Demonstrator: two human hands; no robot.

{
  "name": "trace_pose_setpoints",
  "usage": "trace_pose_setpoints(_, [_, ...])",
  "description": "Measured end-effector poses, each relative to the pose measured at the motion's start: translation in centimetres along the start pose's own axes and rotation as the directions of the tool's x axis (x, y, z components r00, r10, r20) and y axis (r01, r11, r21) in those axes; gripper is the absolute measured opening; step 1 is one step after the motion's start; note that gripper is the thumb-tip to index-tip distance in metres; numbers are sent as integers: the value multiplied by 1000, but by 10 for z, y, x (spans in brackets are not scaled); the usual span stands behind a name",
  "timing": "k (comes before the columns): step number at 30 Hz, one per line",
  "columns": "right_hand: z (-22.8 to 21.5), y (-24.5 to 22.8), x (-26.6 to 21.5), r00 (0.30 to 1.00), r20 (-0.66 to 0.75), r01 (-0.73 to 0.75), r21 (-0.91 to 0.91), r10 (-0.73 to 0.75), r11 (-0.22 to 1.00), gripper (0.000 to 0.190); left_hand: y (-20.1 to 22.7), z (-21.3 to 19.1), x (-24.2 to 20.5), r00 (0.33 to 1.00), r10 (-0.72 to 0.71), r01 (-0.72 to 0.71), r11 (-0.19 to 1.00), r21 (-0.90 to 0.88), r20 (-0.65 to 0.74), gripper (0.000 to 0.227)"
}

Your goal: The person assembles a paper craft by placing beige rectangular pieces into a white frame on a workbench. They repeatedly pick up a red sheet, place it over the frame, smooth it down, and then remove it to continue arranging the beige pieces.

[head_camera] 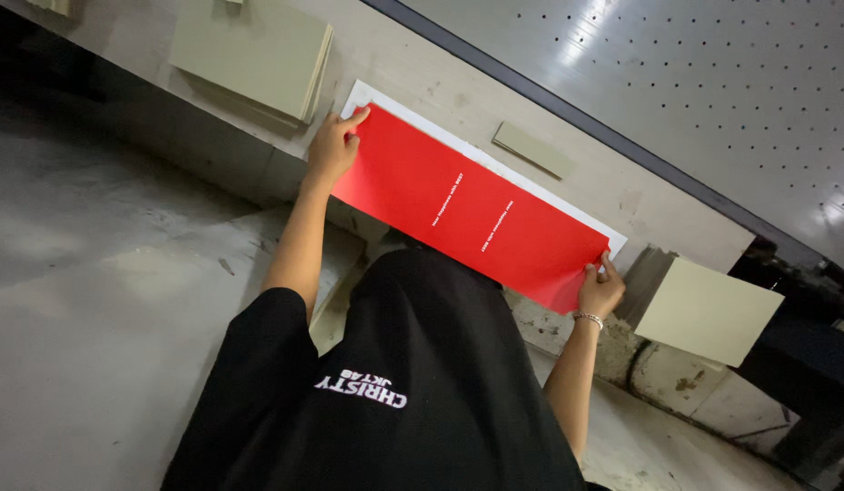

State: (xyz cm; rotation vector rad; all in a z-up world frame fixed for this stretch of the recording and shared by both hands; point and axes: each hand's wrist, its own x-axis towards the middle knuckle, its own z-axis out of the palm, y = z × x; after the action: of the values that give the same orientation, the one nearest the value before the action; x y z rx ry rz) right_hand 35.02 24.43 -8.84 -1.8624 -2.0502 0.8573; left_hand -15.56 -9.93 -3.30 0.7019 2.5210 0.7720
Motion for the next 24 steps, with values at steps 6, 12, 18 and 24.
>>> trace_pose_setpoints(6, [-6, -20, -10, 1000, -9, 6, 16, -6, 1000, 44, 1, -2, 1, 1000, 1, -1, 1000, -8, 7, 63])
trace_pose_setpoints(12, [-9, -41, -12, 999, -1, 41, 76, -41, 996, 43, 2, -8, 3, 997, -57, 57, 998, -6, 42, 62])
trace_pose_setpoints(18, [-13, -36, -15, 998, -20, 60, 57, -59, 997, 42, 33, -24, -10, 993, -91, 90, 996, 22, 81, 62])
trace_pose_setpoints(24, [9, 6, 1, 989, -69, 116, -223, -134, 968, 42, 20, -1, 6, 980, -193, 182, 963, 196, 39, 54])
